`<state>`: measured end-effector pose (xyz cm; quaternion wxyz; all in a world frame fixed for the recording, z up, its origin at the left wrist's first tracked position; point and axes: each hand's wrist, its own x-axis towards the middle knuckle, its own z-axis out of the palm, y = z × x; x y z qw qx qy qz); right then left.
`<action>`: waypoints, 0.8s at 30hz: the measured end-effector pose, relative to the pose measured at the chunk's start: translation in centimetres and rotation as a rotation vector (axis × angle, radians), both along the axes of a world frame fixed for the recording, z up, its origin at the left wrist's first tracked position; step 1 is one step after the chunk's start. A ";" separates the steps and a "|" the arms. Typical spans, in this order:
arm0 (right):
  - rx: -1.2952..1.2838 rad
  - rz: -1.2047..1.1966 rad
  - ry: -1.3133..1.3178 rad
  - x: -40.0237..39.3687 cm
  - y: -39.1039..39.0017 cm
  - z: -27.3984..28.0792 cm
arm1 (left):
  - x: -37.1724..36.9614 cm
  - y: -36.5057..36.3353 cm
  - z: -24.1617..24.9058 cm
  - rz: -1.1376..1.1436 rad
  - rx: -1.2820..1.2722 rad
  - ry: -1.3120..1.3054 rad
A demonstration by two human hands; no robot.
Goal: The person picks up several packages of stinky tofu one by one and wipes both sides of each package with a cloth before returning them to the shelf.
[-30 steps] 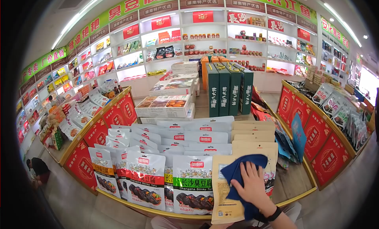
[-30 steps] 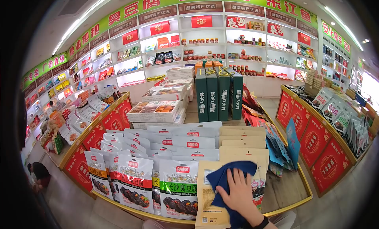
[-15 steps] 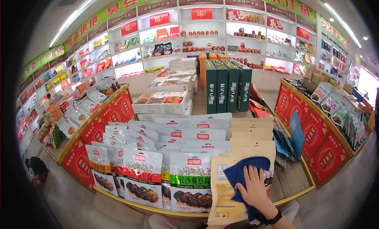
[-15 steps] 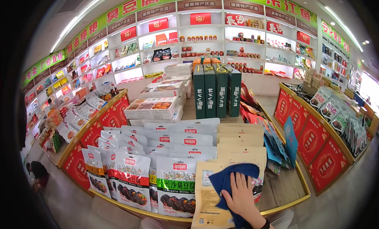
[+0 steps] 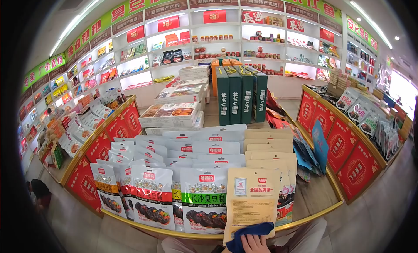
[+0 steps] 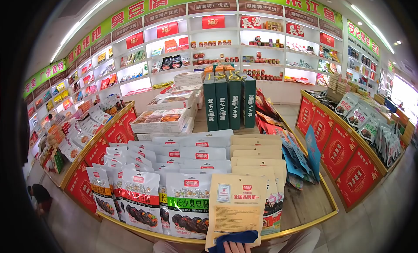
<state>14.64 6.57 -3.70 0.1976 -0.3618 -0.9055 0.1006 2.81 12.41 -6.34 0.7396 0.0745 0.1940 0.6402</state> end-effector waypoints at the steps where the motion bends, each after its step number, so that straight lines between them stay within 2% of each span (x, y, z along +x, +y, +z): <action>1: 0.004 -0.002 0.002 -0.2 0.6 0.8 | 0.0 0.0 0.0 0.000 0.003 0.003; 4: -0.010 0.050 0.049 -1.1 2.9 3.1 | 0.0 -0.2 0.1 0.003 0.004 0.006; 7: 0.085 0.054 -0.022 -2.3 6.9 6.0 | 0.0 -0.2 0.3 0.006 0.010 0.009; 9: 0.121 0.029 0.032 -3.2 9.2 7.1 | 0.0 -0.2 0.2 0.005 0.017 0.013; 13: 0.248 -0.021 0.028 -4.3 12.8 7.3 | -0.1 -0.5 0.4 0.009 0.008 0.004; 14: 0.369 -0.063 -0.007 -4.2 14.0 7.3 | -0.2 -0.4 0.4 0.013 0.006 0.000; 20: 0.315 -0.235 0.009 -1.7 19.5 7.8 | -0.3 -0.5 0.4 0.019 -0.004 -0.010; 24: 0.320 -0.276 -0.015 -0.1 19.5 7.2 | -0.2 -0.3 0.3 0.012 -0.007 -0.025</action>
